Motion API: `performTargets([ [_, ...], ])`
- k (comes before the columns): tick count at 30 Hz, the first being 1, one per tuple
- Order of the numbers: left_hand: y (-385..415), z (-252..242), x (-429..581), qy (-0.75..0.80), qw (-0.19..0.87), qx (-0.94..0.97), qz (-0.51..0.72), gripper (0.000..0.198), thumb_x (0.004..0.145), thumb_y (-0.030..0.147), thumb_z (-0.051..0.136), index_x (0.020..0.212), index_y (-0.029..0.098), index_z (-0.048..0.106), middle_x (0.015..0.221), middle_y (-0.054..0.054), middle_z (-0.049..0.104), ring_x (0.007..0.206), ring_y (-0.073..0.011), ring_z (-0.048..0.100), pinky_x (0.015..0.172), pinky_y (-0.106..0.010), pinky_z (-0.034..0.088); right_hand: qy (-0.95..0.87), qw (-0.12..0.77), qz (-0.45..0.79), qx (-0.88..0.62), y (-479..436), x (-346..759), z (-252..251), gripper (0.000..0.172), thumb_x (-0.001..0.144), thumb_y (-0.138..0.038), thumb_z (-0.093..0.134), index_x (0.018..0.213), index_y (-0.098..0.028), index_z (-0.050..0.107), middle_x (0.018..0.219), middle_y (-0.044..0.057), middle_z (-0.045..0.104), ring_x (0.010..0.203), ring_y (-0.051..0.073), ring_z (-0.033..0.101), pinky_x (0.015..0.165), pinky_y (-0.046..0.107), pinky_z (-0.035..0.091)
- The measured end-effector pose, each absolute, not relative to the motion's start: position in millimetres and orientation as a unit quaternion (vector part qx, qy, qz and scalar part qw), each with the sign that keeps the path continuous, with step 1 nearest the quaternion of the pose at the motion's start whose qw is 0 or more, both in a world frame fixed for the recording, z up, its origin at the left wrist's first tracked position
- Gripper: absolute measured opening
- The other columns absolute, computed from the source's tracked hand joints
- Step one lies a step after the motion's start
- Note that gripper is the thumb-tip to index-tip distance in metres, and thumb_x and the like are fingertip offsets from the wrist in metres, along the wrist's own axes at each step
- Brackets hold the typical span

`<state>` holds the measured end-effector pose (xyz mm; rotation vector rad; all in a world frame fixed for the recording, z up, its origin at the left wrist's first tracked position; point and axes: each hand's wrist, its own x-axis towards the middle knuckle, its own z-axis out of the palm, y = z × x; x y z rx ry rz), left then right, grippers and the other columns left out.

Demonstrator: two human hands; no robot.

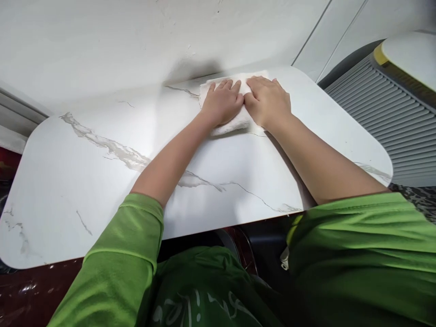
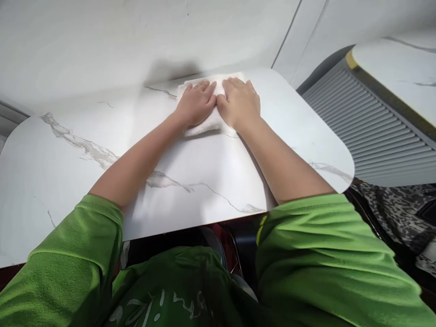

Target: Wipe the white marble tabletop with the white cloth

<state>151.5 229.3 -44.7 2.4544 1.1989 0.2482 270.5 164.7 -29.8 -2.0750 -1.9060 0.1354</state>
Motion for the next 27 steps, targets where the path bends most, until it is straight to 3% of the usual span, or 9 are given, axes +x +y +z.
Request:
performTargets([
  [3,252,-50,153,0.412,0.206,0.882,0.101,0.076,0.090,0.053,0.015,0.157,0.018,0.028,0.166,0.002,0.034,0.152,-0.0321,0.008,0.126,-0.043,-0.012,-0.661,0.179,0.048,-0.727,178,272,-29,0.046,0.100,-0.014,0.034,0.142,-0.011,0.053,0.158,0.014,0.045,0.150,0.024,0.037,0.126,0.049,0.021],
  [9,282,-54,158,0.396,0.228,0.880,0.128,0.066,0.094,0.056,0.015,0.151,0.030,0.036,0.149,0.003,0.057,0.146,-0.0336,0.010,0.125,-0.048,-0.014,-0.670,0.174,0.041,-0.721,201,275,-25,0.042,0.100,-0.014,0.035,0.136,-0.010,0.056,0.154,0.013,0.050,0.143,0.025,0.044,0.125,0.049,0.025],
  [15,274,-34,163,0.462,0.157,0.867,0.101,0.053,0.103,0.025,0.022,0.152,0.008,0.028,0.166,-0.006,0.033,0.150,-0.0239,0.020,0.128,-0.047,0.004,-0.669,0.139,0.046,-0.729,225,281,-24,0.039,0.102,-0.013,0.033,0.132,-0.014,0.057,0.153,0.010,0.051,0.141,0.028,0.045,0.120,0.051,0.032],
  [20,276,-36,165,0.468,0.163,0.862,0.104,0.053,0.104,0.031,0.018,0.155,0.017,0.028,0.167,0.004,0.033,0.150,-0.0252,0.014,0.129,-0.044,-0.004,-0.674,0.134,0.040,-0.725,228,283,-23,0.040,0.103,-0.016,0.033,0.135,-0.012,0.056,0.154,0.010,0.050,0.141,0.027,0.045,0.120,0.049,0.032],
  [27,269,-35,160,0.478,0.141,0.863,0.085,0.060,0.102,0.035,0.012,0.157,0.016,0.026,0.169,0.004,0.028,0.154,-0.0228,0.013,0.130,-0.042,-0.001,-0.714,0.144,0.014,-0.685,223,285,-26,0.049,0.101,-0.015,0.032,0.146,-0.006,0.048,0.156,0.015,0.047,0.147,0.026,0.040,0.126,0.047,0.023],
])
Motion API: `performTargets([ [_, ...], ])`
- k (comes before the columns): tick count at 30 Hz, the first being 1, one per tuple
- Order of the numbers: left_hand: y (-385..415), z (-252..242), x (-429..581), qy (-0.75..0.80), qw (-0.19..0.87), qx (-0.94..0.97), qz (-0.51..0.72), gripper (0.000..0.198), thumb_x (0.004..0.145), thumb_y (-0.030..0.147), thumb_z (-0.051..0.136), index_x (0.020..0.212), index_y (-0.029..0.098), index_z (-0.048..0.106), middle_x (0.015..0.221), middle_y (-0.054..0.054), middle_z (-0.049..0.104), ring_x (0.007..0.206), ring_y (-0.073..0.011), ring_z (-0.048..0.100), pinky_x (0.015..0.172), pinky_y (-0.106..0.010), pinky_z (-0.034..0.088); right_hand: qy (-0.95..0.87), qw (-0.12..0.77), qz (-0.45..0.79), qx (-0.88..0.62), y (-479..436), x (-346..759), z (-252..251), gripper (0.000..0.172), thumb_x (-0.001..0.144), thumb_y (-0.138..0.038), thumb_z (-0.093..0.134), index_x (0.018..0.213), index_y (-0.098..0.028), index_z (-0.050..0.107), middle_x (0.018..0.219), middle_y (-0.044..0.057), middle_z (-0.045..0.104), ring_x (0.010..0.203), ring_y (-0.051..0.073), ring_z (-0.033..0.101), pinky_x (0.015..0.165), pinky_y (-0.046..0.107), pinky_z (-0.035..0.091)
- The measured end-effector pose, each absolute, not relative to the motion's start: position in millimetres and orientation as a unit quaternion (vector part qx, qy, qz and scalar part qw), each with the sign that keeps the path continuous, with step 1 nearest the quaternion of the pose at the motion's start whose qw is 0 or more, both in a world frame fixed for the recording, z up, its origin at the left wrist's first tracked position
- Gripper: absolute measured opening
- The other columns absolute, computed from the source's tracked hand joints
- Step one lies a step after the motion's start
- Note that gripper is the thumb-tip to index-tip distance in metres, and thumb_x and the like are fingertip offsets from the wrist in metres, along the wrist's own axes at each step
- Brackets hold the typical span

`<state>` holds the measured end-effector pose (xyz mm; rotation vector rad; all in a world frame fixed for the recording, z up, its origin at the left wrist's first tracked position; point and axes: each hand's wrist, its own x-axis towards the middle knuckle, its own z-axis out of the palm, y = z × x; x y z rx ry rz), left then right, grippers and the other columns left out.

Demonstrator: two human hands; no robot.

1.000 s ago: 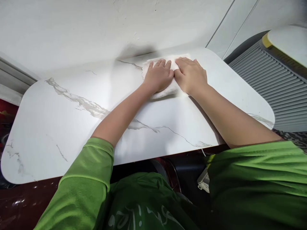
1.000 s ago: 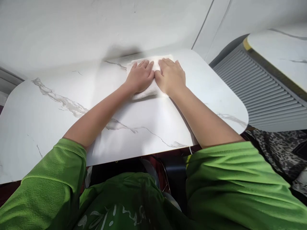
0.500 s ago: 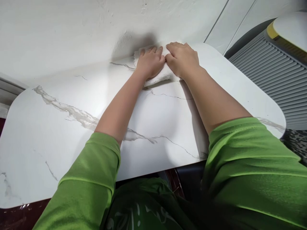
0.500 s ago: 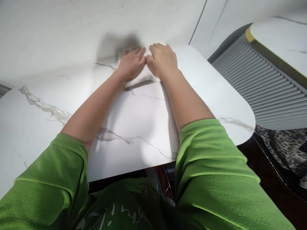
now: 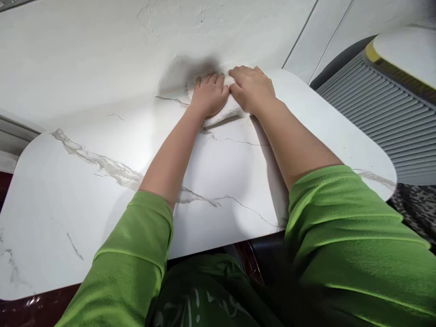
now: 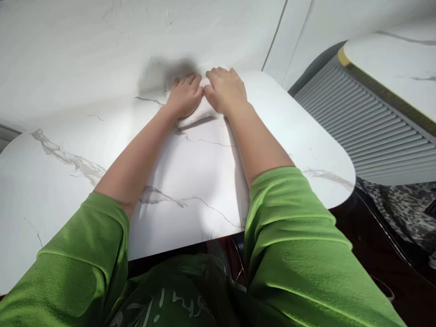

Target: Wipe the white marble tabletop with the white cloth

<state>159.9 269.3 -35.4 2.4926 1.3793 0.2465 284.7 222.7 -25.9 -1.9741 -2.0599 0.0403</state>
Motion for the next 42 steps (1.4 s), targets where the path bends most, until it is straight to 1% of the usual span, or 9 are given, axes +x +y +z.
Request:
performTargets([
  [2,264,-34,157,0.480,0.138,0.862,0.085,0.062,0.102,0.039,0.011,0.158,0.019,0.027,0.169,0.006,0.027,0.155,-0.0241,0.014,0.131,-0.042,0.000,-0.715,0.139,0.015,-0.685,222,286,-30,0.052,0.101,-0.016,0.032,0.150,-0.008,0.045,0.160,0.014,0.043,0.150,0.026,0.036,0.127,0.048,0.021],
  [5,251,-31,151,0.481,0.118,0.866,0.075,0.061,0.104,0.037,0.019,0.160,0.015,0.029,0.169,0.000,0.028,0.157,-0.0269,0.019,0.130,-0.046,0.005,-0.726,0.147,0.022,-0.672,220,287,-40,0.054,0.102,-0.018,0.029,0.153,-0.008,0.041,0.162,0.015,0.038,0.152,0.027,0.032,0.127,0.052,0.018],
  [8,229,-26,142,0.488,0.099,0.865,0.061,0.058,0.105,0.030,0.026,0.160,0.012,0.031,0.168,-0.008,0.029,0.158,-0.0260,0.020,0.130,-0.045,0.007,-0.735,0.168,0.014,-0.657,210,285,-49,0.055,0.102,-0.024,0.028,0.154,-0.015,0.043,0.163,0.011,0.038,0.152,0.028,0.032,0.126,0.055,0.019],
  [12,191,-18,128,0.493,0.090,0.864,0.048,0.057,0.106,0.029,0.027,0.161,0.013,0.031,0.169,-0.010,0.027,0.158,-0.0240,0.019,0.130,-0.044,0.008,-0.745,0.179,0.006,-0.642,181,277,-54,0.057,0.101,-0.030,0.027,0.155,-0.022,0.043,0.162,0.007,0.040,0.152,0.030,0.033,0.125,0.060,0.021],
  [18,133,-12,102,0.469,0.095,0.877,0.036,0.057,0.107,0.028,0.025,0.161,0.010,0.028,0.169,-0.012,0.024,0.158,-0.0225,0.017,0.130,-0.044,0.007,-0.740,0.150,0.007,-0.655,112,250,-45,0.059,0.099,-0.028,0.027,0.154,-0.015,0.044,0.162,0.012,0.039,0.152,0.030,0.034,0.126,0.059,0.021],
  [23,84,-11,81,0.436,0.100,0.894,0.024,0.057,0.107,0.030,0.026,0.160,0.010,0.029,0.169,-0.013,0.024,0.158,-0.0233,0.018,0.130,-0.046,0.009,-0.738,0.123,-0.009,-0.663,47,228,-40,0.060,0.102,-0.030,0.024,0.155,-0.008,0.039,0.162,0.017,0.037,0.152,0.032,0.032,0.125,0.060,0.022],
  [30,15,-14,61,0.417,0.078,0.905,0.045,0.057,0.106,0.029,0.029,0.157,0.005,0.035,0.166,-0.018,0.028,0.157,-0.0262,0.021,0.129,-0.051,0.015,-0.751,0.097,-0.069,-0.650,-26,210,-39,0.060,0.102,-0.029,0.024,0.154,-0.003,0.041,0.157,0.022,0.044,0.149,0.035,0.038,0.124,0.062,0.023],
  [37,-5,-10,55,0.433,0.071,0.897,0.047,0.056,0.106,0.027,0.031,0.156,0.004,0.036,0.165,-0.019,0.030,0.157,-0.0273,0.024,0.129,-0.051,0.016,-0.781,0.085,-0.052,-0.616,-33,206,-32,0.060,0.100,-0.027,0.029,0.149,0.002,0.047,0.154,0.023,0.048,0.147,0.034,0.041,0.125,0.056,0.027],
  [42,3,-8,59,0.466,0.089,0.880,0.029,0.056,0.105,0.025,0.033,0.158,0.005,0.034,0.167,-0.016,0.029,0.157,-0.0259,0.023,0.130,-0.049,0.012,-0.800,0.106,-0.004,-0.591,-11,210,-30,0.061,0.098,-0.026,0.028,0.149,0.002,0.047,0.157,0.020,0.045,0.149,0.031,0.040,0.126,0.052,0.027],
])
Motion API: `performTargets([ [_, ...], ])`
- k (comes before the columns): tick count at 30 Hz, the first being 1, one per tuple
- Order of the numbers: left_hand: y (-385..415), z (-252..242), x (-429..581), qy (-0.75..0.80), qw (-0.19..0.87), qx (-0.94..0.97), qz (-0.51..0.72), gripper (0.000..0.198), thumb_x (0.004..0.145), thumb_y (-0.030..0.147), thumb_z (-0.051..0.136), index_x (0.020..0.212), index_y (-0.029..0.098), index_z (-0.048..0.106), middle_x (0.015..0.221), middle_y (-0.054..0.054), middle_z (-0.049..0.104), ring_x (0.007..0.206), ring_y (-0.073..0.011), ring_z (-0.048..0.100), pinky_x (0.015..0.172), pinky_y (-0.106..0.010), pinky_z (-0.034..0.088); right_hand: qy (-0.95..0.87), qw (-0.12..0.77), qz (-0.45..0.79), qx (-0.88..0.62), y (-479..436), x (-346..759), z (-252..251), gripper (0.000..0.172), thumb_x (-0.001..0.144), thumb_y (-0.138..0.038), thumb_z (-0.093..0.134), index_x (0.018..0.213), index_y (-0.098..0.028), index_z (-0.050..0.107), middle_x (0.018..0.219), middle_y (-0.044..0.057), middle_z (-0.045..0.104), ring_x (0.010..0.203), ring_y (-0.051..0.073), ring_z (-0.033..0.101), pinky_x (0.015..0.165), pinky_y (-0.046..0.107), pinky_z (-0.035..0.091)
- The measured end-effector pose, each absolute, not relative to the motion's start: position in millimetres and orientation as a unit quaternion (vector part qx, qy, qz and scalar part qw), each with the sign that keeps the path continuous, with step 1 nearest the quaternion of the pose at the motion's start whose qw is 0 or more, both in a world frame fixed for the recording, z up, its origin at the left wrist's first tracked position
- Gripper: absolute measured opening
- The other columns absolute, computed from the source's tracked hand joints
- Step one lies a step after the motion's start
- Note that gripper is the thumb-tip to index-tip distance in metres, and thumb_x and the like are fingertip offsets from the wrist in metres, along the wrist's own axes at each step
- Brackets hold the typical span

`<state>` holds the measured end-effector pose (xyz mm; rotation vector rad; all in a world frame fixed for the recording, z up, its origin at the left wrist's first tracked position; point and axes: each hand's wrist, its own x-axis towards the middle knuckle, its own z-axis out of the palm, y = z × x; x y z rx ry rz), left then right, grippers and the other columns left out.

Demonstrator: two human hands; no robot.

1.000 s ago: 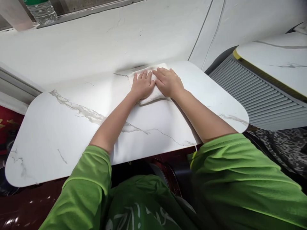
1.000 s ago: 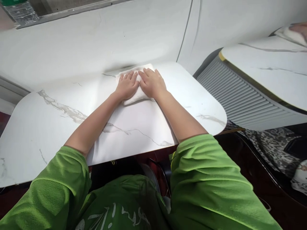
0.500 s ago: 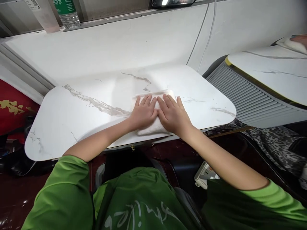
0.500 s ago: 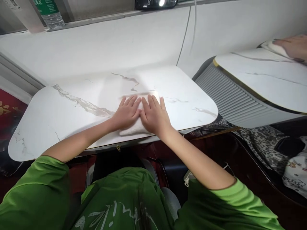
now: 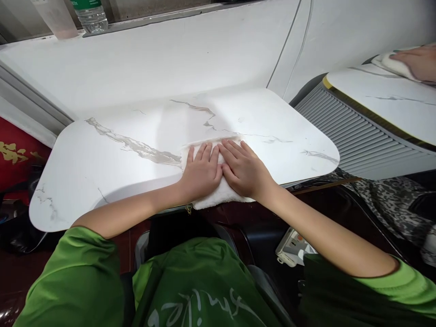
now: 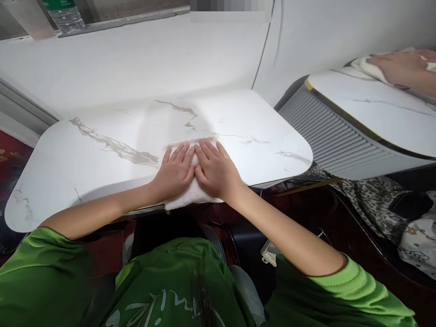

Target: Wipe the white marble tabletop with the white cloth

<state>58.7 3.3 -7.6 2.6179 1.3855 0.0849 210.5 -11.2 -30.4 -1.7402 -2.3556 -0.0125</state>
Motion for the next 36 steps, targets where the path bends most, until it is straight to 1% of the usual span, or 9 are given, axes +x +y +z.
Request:
performTargets([
  [3,14,-4,58,0.478,0.100,0.873,0.021,0.057,0.105,0.024,0.032,0.159,0.005,0.033,0.167,-0.016,0.027,0.157,-0.0254,0.021,0.131,-0.048,0.010,-0.797,0.131,0.002,-0.589,4,210,-33,0.061,0.097,-0.028,0.028,0.149,-0.002,0.048,0.156,0.018,0.046,0.149,0.030,0.040,0.126,0.052,0.027],
  [6,32,-2,58,0.489,0.112,0.865,0.018,0.058,0.104,0.023,0.028,0.159,0.005,0.031,0.168,-0.015,0.025,0.158,-0.0251,0.019,0.131,-0.048,0.008,-0.794,0.153,0.004,-0.588,21,207,-36,0.060,0.097,-0.028,0.029,0.151,-0.011,0.048,0.157,0.012,0.047,0.148,0.028,0.041,0.125,0.052,0.028],
  [10,65,-4,58,0.510,0.141,0.848,0.021,0.059,0.103,0.021,0.026,0.160,0.011,0.030,0.169,-0.012,0.023,0.158,-0.0268,0.018,0.129,-0.057,0.009,-0.783,0.166,0.004,-0.600,49,200,-39,0.061,0.098,-0.025,0.027,0.156,-0.018,0.043,0.158,0.008,0.047,0.150,0.028,0.038,0.125,0.053,0.028],
  [12,81,-6,58,0.513,0.141,0.846,0.034,0.059,0.101,0.020,0.026,0.160,0.013,0.031,0.169,-0.011,0.024,0.158,-0.0266,0.019,0.128,-0.059,0.009,-0.778,0.169,0.004,-0.605,66,198,-41,0.061,0.099,-0.026,0.026,0.157,-0.019,0.041,0.158,0.008,0.046,0.150,0.027,0.038,0.125,0.053,0.027],
  [18,131,-10,56,0.522,0.115,0.842,0.066,0.058,0.101,0.019,0.025,0.158,0.013,0.035,0.167,-0.011,0.030,0.156,-0.0229,0.024,0.129,-0.053,0.009,-0.771,0.153,0.005,-0.618,123,193,-41,0.061,0.101,-0.026,0.019,0.156,-0.014,0.042,0.160,0.010,0.044,0.151,0.025,0.036,0.126,0.050,0.024],
  [23,177,-16,53,0.529,0.106,0.836,0.101,0.055,0.101,0.019,0.026,0.153,0.021,0.044,0.164,-0.008,0.039,0.152,-0.0212,0.032,0.129,-0.049,0.013,-0.767,0.107,0.011,-0.632,166,188,-36,0.061,0.101,-0.028,0.020,0.158,-0.013,0.038,0.164,0.008,0.037,0.153,0.027,0.031,0.126,0.050,0.024],
  [27,209,-25,51,0.521,0.102,0.836,0.137,0.052,0.100,0.022,0.030,0.148,0.028,0.050,0.160,-0.005,0.045,0.149,-0.0223,0.038,0.127,-0.050,0.018,-0.763,0.127,0.021,-0.633,193,188,-38,0.062,0.100,-0.027,0.018,0.156,-0.014,0.042,0.163,0.007,0.039,0.152,0.026,0.033,0.126,0.049,0.023],
  [32,233,-29,54,0.526,0.118,0.831,0.139,0.054,0.098,0.021,0.032,0.149,0.029,0.048,0.160,0.000,0.045,0.150,-0.0242,0.034,0.128,-0.050,0.014,-0.767,0.148,0.030,-0.624,220,191,-42,0.062,0.100,-0.032,0.014,0.152,-0.019,0.045,0.159,0.005,0.045,0.149,0.027,0.036,0.124,0.052,0.023],
  [36,246,-28,58,0.542,0.138,0.817,0.139,0.053,0.100,0.024,0.027,0.151,0.022,0.042,0.163,0.003,0.039,0.149,-0.0252,0.028,0.130,-0.049,0.010,-0.776,0.157,0.036,-0.610,235,193,-40,0.065,0.099,-0.040,0.009,0.147,-0.019,0.049,0.153,0.006,0.053,0.141,0.028,0.044,0.121,0.050,0.027],
])
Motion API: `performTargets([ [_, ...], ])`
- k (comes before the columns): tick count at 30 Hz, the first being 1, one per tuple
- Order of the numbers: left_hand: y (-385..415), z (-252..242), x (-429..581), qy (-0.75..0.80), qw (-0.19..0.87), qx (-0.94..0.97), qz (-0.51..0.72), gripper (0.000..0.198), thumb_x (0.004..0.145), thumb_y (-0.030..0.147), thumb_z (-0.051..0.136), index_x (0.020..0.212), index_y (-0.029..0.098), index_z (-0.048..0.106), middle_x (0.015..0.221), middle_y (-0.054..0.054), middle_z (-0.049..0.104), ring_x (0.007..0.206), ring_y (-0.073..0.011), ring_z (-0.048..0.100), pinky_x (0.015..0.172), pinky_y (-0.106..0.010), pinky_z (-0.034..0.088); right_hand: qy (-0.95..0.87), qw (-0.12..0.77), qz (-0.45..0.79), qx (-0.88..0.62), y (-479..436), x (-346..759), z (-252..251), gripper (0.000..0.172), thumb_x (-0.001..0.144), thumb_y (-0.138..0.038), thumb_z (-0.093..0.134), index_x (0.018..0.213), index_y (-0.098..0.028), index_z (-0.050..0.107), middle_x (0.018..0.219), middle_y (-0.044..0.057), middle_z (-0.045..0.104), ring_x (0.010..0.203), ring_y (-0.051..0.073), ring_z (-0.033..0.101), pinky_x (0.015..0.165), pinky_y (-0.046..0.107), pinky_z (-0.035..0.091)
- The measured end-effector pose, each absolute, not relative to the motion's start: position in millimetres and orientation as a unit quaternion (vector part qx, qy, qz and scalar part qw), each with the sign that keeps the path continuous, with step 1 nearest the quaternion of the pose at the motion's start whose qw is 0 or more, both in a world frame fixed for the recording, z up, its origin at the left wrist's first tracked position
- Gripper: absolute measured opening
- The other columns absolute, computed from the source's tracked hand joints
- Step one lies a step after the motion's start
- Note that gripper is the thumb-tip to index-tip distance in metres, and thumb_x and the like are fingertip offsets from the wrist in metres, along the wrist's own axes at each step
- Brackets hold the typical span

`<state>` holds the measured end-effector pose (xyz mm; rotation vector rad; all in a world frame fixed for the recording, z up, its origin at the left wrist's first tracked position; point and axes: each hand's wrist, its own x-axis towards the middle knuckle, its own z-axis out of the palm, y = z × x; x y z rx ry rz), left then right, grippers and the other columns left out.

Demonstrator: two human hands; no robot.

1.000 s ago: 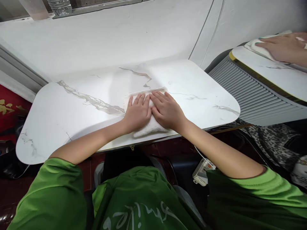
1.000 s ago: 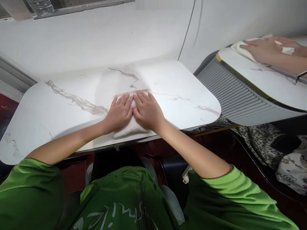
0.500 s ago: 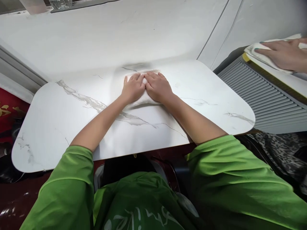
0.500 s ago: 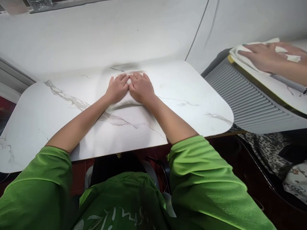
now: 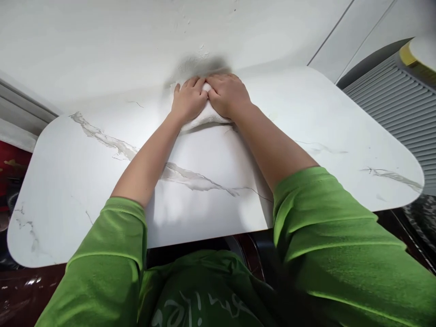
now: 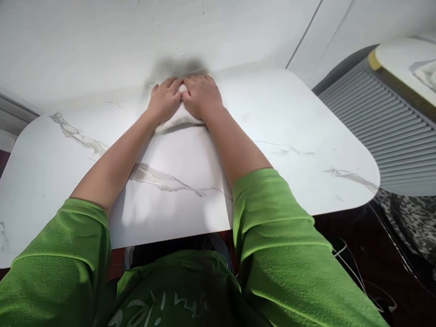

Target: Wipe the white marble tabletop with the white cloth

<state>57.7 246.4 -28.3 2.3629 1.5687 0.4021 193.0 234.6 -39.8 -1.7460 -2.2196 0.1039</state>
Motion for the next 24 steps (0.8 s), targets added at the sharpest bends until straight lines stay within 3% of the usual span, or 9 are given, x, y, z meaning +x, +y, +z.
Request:
performTargets([
  [4,256,-28,60,0.542,0.146,0.817,0.130,0.050,0.103,0.030,0.025,0.150,0.027,0.041,0.163,0.010,0.038,0.149,-0.0278,0.024,0.131,-0.049,0.009,-0.769,0.143,0.031,-0.622,246,194,-36,0.068,0.095,-0.043,0.009,0.140,-0.019,0.053,0.149,0.008,0.056,0.137,0.027,0.047,0.120,0.045,0.030],
  [9,257,-24,59,0.535,0.132,0.823,0.139,0.046,0.107,0.031,0.023,0.147,0.021,0.045,0.161,0.001,0.041,0.148,-0.0286,0.030,0.130,-0.049,0.013,-0.768,0.123,0.035,-0.627,254,196,-35,0.075,0.089,-0.054,0.005,0.140,-0.024,0.052,0.149,0.005,0.057,0.135,0.027,0.047,0.117,0.045,0.031],
  [12,259,-26,59,0.534,0.129,0.825,0.135,0.047,0.105,0.031,0.025,0.148,0.024,0.044,0.162,0.001,0.041,0.147,-0.0276,0.032,0.129,-0.050,0.015,-0.768,0.146,0.035,-0.622,251,197,-34,0.076,0.091,-0.054,0.004,0.139,-0.023,0.054,0.148,0.003,0.058,0.135,0.028,0.048,0.118,0.046,0.032],
  [19,264,-38,59,0.534,0.163,0.820,0.127,0.060,0.103,0.056,0.012,0.154,0.035,0.033,0.152,0.013,0.053,0.155,-0.0287,0.005,0.130,-0.052,-0.006,-0.770,0.143,0.009,-0.622,240,194,-34,0.060,0.098,-0.037,0.015,0.140,-0.021,0.055,0.146,0.007,0.058,0.137,0.027,0.048,0.121,0.046,0.033],
  [21,257,-38,58,0.537,0.156,0.820,0.126,0.057,0.102,0.051,0.012,0.154,0.037,0.033,0.154,0.016,0.050,0.154,-0.0287,0.007,0.131,-0.050,-0.004,-0.775,0.141,0.010,-0.616,234,193,-33,0.056,0.099,-0.031,0.020,0.142,-0.016,0.053,0.148,0.008,0.056,0.139,0.028,0.047,0.121,0.048,0.031],
  [24,239,-33,55,0.545,0.125,0.820,0.123,0.057,0.102,0.033,0.020,0.156,0.025,0.035,0.164,0.007,0.037,0.154,-0.0270,0.020,0.131,-0.050,0.005,-0.782,0.143,0.019,-0.606,222,191,-33,0.053,0.100,-0.024,0.025,0.143,-0.012,0.051,0.153,0.011,0.051,0.142,0.027,0.044,0.122,0.047,0.029],
])
